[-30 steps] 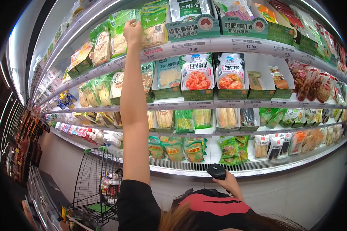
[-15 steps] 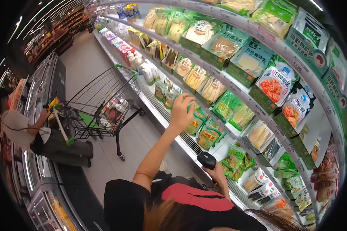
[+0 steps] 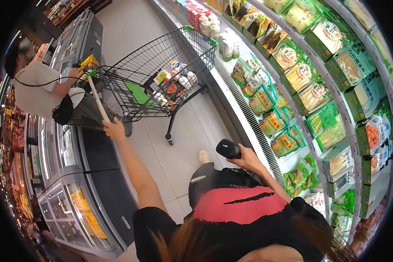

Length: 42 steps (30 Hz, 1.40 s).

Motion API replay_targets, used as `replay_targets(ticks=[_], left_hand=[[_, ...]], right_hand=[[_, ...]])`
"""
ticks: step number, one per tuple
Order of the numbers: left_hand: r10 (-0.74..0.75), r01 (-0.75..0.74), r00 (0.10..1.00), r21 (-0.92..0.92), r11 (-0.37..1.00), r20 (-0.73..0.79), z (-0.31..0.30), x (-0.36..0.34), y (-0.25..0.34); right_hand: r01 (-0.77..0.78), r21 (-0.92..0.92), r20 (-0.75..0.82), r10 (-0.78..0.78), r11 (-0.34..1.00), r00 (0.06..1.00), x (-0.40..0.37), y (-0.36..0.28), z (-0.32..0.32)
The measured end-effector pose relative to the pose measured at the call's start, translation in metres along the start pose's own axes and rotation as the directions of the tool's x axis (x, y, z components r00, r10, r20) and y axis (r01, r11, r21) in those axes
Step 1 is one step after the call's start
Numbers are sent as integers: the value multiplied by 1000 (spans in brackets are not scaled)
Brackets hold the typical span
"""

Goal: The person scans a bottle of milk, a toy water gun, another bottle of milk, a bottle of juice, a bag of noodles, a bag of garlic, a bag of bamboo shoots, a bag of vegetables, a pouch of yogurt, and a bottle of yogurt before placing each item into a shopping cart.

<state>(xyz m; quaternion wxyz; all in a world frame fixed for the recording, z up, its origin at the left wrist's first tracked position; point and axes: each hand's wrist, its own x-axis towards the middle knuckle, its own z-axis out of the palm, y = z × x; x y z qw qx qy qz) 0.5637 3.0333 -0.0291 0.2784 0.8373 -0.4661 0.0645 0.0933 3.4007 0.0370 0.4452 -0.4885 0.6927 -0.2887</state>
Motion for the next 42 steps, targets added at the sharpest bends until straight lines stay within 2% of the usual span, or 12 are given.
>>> replay_targets(ticks=[1,3,8,16,24,29,36,37,38,39,40,42], left_hand=[[-78,87,995,-148,985,68,24,31,-18],[-131,142,954,-25,989,270,23,68,-30],[-48,60,955,-35,998,291,36,71,-52],[-6,44,953,-118,992,303,-11,-7,-34],[-169,382,813,-292,877,557,-57,-71,-20],[-124,404,806,-385,829,579,-77,-111,-20],[47,375,585,-322,869,810,-103,-132,-26],[40,581,517,-385,717,855,-113,-134,-12],[123,562,493,-423,711,861,-94,-132,-27],[57,528,516,-370,765,855,-75,-129,-37],[53,443,730,-531,723,682,-38,-134,-60],[43,260,914,-666,699,403,-40,-123,-34]], right_hand=[[34,-23,40,-34,999,999,16,-11,7],[22,-58,43,-19,998,999,38,-31,16],[-1,-100,77,9,995,997,78,-49,36],[31,-150,148,-8,988,989,120,-81,54],[82,-153,175,-55,985,983,135,-106,73],[95,-113,153,-77,989,985,138,-108,81],[143,-30,54,-141,989,988,137,-114,86],[139,-117,22,-138,983,990,138,-105,90],[81,-120,49,-76,990,996,134,-118,81],[170,-59,4,-170,984,985,135,-107,85],[165,-67,13,-165,984,986,135,-106,83],[109,-85,12,-109,990,994,129,-120,71]])
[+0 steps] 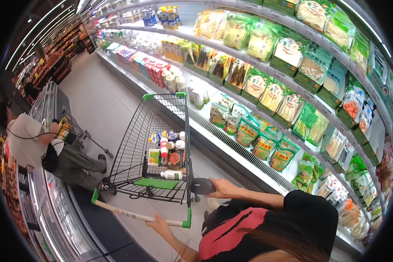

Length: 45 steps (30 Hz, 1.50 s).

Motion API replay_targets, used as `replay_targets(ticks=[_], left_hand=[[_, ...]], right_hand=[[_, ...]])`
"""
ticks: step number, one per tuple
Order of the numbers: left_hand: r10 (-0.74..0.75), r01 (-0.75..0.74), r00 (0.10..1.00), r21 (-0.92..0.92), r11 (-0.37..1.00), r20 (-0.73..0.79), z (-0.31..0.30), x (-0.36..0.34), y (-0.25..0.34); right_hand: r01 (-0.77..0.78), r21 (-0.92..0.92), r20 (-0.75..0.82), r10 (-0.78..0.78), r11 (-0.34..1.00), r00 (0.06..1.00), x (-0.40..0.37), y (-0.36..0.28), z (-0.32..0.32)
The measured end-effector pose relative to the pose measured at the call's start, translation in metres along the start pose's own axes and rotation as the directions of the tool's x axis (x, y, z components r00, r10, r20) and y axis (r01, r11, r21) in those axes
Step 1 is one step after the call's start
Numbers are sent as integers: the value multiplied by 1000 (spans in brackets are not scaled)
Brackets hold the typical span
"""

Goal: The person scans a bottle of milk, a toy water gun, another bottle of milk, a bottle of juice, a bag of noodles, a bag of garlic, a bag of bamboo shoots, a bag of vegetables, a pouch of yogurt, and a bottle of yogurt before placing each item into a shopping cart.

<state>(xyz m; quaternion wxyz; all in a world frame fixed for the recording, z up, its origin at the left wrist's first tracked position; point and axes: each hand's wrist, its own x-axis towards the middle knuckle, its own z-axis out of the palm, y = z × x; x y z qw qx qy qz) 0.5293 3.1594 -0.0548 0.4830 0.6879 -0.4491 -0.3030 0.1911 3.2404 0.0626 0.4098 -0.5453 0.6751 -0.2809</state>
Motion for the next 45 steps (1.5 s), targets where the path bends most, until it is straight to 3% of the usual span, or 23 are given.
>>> replay_targets(ticks=[1,2,3,4,7,8,10,11,13,14,17,19,20,22,23,25,28,29,31,34,37,43,45], left_hand=[[14,-14,1000,-16,1000,27,5,12,-13],[-14,15,999,27,1000,-41,6,29,-30],[-38,47,992,70,996,-116,10,33,-2],[-219,214,970,-58,975,-104,13,24,25],[-218,195,965,-156,968,-148,19,23,10],[-225,201,961,-153,968,-161,21,16,22],[-296,198,916,-337,920,-270,24,-8,61],[-306,204,900,-321,925,-310,19,-14,63],[11,26,925,92,995,-379,25,-19,63],[2,41,917,98,994,-399,26,-22,65],[84,-2,946,252,968,-314,32,-41,65],[367,-308,929,437,845,-54,38,-58,64],[364,-299,929,449,842,-65,37,-65,70],[411,-494,869,558,667,277,31,-78,84],[402,-484,874,565,669,273,27,-79,88],[574,-695,716,481,534,397,21,-75,92],[542,-697,717,473,539,438,21,-54,74],[608,-720,692,436,540,389,23,-48,72],[672,-731,672,422,536,310,34,-40,73],[592,-680,726,495,541,350,34,-31,78],[592,-675,730,501,542,343,43,-12,74],[555,-659,744,546,518,372,65,30,86],[459,-536,839,589,605,291,77,46,90]], right_hand=[[-14,1,-3,14,1000,1000,-2,0,-3],[-20,-2,-25,20,1000,999,-4,1,-5],[-28,-8,-29,28,1000,999,-5,2,-7],[-31,-17,-31,30,999,999,-4,3,-10],[13,16,-73,-12,1000,997,-5,3,-15],[22,62,-79,-17,998,997,-5,3,-15],[-51,22,-42,52,998,998,-1,-1,-17],[-51,2,-50,51,999,997,3,7,-9],[24,47,-38,-22,999,999,10,13,0],[5,44,-20,-4,999,1000,11,6,-1],[-53,31,48,52,998,998,13,-10,-6],[22,87,-18,-20,996,1000,15,-10,-4],[35,96,-12,-34,995,999,16,-5,-2],[58,118,4,-59,991,998,13,-12,-7],[52,124,26,-55,991,998,11,-18,-13],[15,74,77,-21,997,997,4,-24,-20],[-25,3,104,25,1000,994,4,-29,-30],[-34,-11,120,35,999,992,1,-28,-28],[-28,-36,40,29,999,999,4,-14,-19],[-75,35,-19,76,997,997,8,-26,-19],[-23,12,-83,23,1000,996,21,-9,-12],[2,121,-164,18,993,986,111,19,-17],[21,109,-160,-3,994,987,155,22,-22]])
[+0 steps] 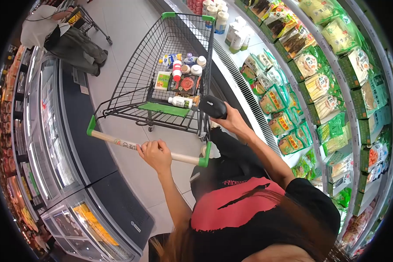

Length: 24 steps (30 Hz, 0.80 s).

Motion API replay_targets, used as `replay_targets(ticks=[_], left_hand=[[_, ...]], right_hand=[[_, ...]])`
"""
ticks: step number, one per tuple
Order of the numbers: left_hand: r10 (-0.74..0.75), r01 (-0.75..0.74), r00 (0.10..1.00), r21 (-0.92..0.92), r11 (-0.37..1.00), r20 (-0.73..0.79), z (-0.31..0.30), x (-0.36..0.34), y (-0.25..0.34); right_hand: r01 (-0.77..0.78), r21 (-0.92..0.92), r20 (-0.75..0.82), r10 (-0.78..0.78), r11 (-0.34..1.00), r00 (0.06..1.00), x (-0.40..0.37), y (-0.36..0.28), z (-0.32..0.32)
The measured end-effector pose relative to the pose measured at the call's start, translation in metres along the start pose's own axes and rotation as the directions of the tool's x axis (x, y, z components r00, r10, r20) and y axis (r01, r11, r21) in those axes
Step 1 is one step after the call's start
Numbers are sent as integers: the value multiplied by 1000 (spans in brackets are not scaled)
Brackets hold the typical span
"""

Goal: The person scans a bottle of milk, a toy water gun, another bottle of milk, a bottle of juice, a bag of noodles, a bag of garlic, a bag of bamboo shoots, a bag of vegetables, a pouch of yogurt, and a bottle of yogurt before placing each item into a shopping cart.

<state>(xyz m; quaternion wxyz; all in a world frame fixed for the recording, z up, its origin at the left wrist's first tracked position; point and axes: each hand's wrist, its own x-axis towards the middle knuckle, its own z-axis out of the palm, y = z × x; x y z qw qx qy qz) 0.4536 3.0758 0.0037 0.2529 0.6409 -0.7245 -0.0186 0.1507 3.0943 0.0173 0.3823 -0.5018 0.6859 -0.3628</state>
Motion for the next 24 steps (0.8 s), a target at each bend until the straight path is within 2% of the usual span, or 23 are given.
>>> replay_targets(ticks=[4,5,7,8,9,10,11,12,16,18,20,22,24], left_hand=[[-62,64,998,47,997,-31,16,39,-9],[-63,65,998,61,996,-32,20,49,-12],[-110,114,993,94,989,-49,34,67,-23],[-157,159,987,95,983,-24,37,78,-25],[-205,211,974,54,976,-93,45,88,-31],[-267,273,952,20,962,-147,51,92,-39],[-370,372,921,-11,928,-121,60,101,-48],[-470,469,878,-31,882,-88,68,112,-53],[-482,491,856,-1,871,-185,79,171,-40],[-510,506,846,-71,860,-157,88,189,-41],[-495,495,851,-44,868,-174,101,209,-47],[-483,487,856,-23,873,-186,114,227,-51],[-494,485,848,-97,869,-189,125,252,-49]], right_hand=[[28,0,78,-28,1000,997,84,8,10],[101,19,75,-102,995,992,105,10,11],[88,-117,120,-73,989,990,148,28,18],[162,-76,118,-152,984,981,170,36,21],[187,-68,138,-177,980,975,194,46,26],[116,-105,210,-92,988,973,209,39,22],[90,-95,236,-66,991,969,223,32,19],[128,-115,295,-89,985,951,242,33,18],[217,-80,410,-166,973,897,302,25,19],[218,-103,421,-156,971,894,328,20,18],[210,-7,418,-188,978,889,356,16,16],[203,-14,430,-177,979,885,380,14,15],[213,2,395,-196,977,898,402,7,11]])
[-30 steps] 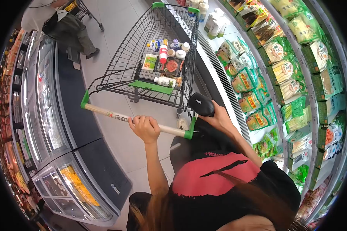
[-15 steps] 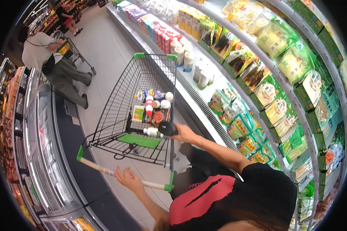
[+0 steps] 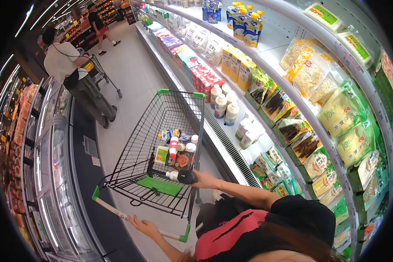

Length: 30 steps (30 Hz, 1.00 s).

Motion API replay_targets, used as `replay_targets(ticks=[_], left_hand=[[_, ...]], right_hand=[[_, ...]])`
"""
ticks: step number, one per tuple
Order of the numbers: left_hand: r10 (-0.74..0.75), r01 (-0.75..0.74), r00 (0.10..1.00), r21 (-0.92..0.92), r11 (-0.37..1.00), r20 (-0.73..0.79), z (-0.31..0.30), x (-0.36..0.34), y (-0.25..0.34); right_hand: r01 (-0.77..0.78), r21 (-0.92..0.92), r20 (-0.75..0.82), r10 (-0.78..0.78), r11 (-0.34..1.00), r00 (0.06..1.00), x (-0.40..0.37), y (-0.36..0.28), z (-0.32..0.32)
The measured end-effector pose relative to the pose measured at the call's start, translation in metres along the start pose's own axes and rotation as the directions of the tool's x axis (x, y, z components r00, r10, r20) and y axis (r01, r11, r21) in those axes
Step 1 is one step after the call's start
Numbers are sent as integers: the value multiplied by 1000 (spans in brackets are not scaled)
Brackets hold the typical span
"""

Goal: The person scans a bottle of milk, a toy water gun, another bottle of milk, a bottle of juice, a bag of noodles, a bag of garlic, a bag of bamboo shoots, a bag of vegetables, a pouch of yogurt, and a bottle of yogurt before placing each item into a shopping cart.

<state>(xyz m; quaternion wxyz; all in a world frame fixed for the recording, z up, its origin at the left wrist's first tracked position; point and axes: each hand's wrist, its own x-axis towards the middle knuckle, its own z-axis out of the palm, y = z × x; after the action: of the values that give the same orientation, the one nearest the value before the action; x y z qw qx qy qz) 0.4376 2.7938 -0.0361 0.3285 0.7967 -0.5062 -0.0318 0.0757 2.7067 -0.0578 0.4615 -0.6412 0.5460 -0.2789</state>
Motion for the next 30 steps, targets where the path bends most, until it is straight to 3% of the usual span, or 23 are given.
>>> replay_targets(ticks=[4,12,24,26,28,29,30], left_hand=[[-46,47,999,-31,998,10,26,37,24],[49,-49,998,-4,999,-31,90,141,32],[65,-65,998,-53,996,-2,180,319,68],[104,-105,994,-72,992,-19,197,345,78],[10,-7,1000,-132,991,23,208,371,106],[70,-66,997,-103,992,31,216,384,107],[55,-51,997,-98,994,46,220,398,119]], right_hand=[[34,-39,-28,-35,999,999,45,4,-12],[68,-31,-32,-69,997,997,159,6,-39],[111,-53,-22,-112,992,993,354,7,-82],[102,-135,-62,-111,986,992,383,7,-87],[153,-144,-90,-167,978,982,415,13,-92],[77,-161,-28,-82,984,996,432,13,-96],[81,-212,-61,-96,974,994,446,6,-101]])
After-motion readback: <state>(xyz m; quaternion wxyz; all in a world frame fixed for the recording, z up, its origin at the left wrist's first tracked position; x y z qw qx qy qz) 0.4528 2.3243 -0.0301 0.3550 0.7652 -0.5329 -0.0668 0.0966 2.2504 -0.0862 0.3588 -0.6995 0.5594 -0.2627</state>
